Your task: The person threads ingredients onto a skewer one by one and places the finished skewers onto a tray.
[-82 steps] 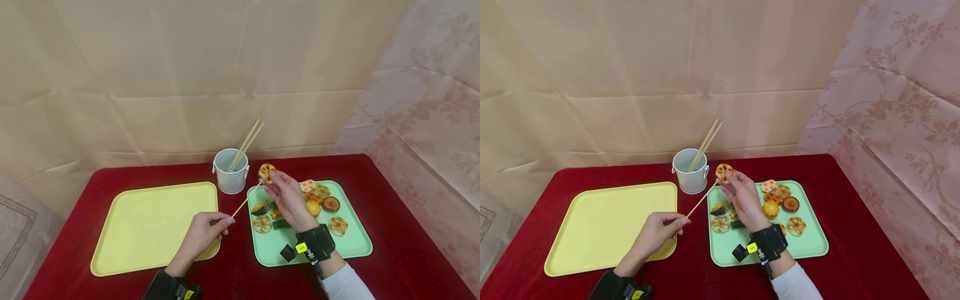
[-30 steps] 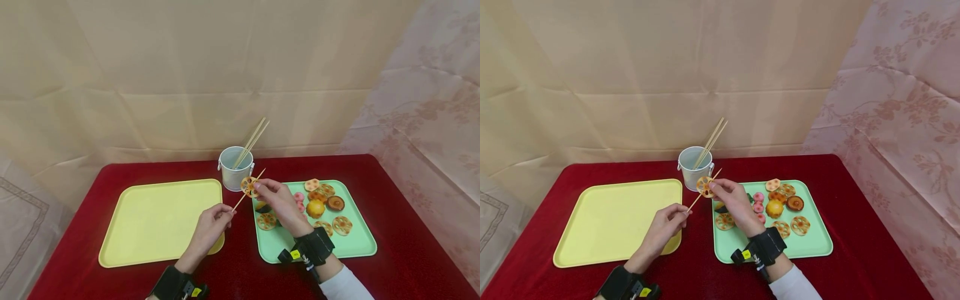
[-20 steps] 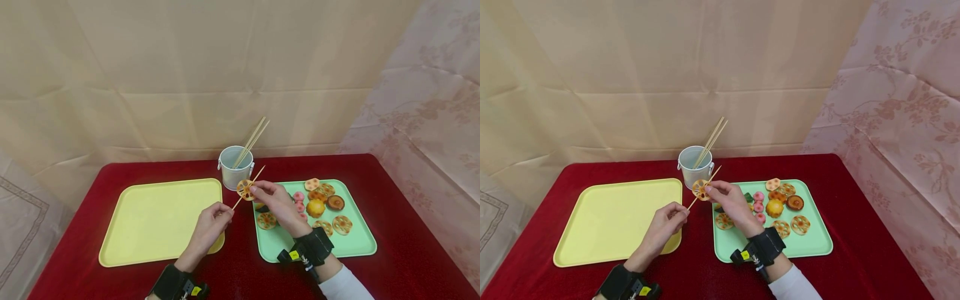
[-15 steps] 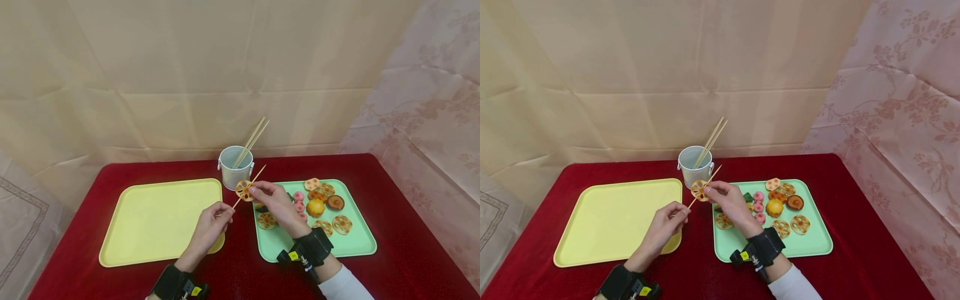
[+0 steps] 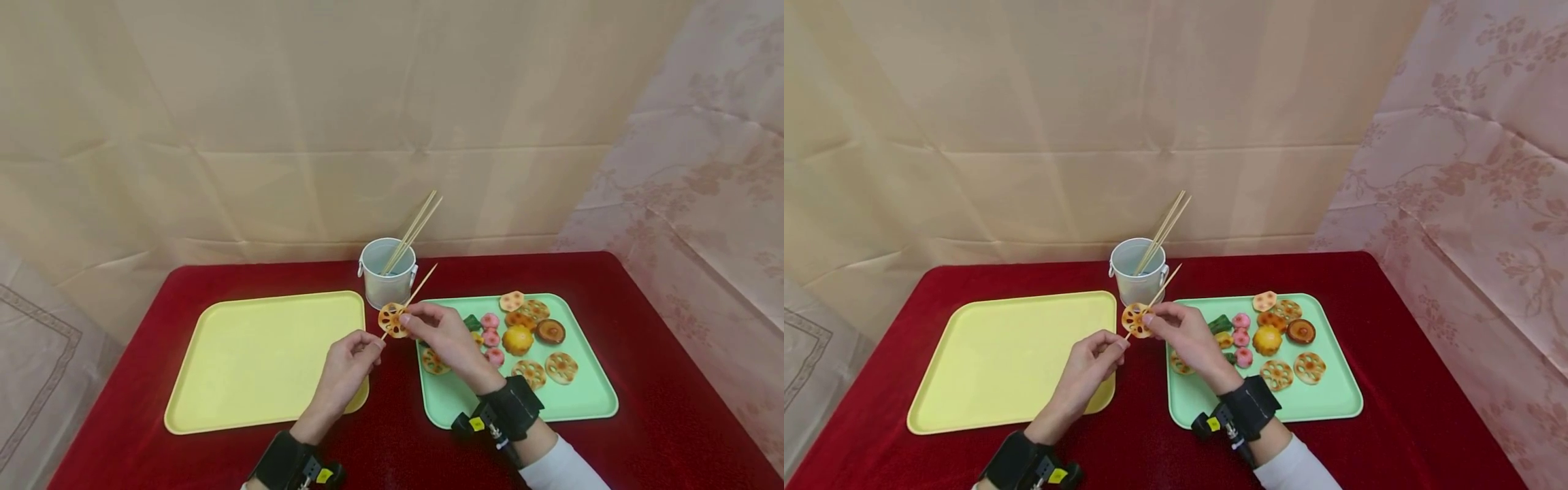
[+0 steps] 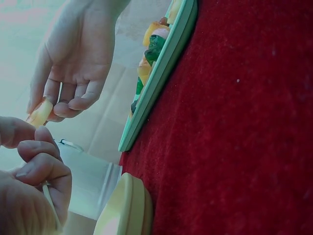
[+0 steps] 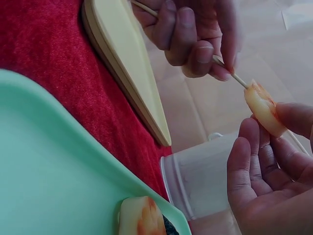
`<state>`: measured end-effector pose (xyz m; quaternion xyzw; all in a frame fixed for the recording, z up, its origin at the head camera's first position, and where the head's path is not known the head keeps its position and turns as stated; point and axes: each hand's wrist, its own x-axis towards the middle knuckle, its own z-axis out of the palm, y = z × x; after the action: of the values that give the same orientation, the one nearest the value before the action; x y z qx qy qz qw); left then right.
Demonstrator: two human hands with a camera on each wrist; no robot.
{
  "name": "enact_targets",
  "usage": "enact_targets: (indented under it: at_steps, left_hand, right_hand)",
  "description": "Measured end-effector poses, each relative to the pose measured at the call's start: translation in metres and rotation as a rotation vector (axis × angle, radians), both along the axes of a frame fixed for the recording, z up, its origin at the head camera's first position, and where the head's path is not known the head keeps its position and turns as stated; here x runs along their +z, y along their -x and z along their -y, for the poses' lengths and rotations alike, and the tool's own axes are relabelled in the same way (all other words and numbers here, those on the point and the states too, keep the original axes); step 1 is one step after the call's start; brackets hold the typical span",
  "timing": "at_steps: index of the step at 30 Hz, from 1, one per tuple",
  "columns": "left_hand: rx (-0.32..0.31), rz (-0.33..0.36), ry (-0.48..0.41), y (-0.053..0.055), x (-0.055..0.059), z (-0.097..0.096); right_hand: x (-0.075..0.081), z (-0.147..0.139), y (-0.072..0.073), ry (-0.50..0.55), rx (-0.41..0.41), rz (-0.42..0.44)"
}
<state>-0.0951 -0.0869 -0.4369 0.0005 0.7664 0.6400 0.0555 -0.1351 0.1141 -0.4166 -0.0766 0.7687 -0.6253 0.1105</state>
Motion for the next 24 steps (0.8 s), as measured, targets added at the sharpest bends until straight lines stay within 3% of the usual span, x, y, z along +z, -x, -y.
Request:
enact_targets:
  at_steps: [15,24]
  left_hand:
    - [0.012,-0.024,-0.050,-0.0005,-0.0015,-0.0016]
    - [0.007,-0.024,-0.063,-0.0009,-0.0028,-0.0032]
  right_hand:
    - [-0.0051,0.0047,-0.0008,-0.043,0.091,-0.040]
    - [0.0039,-0.0036,0.0000,-0.083,0.036,-0.048]
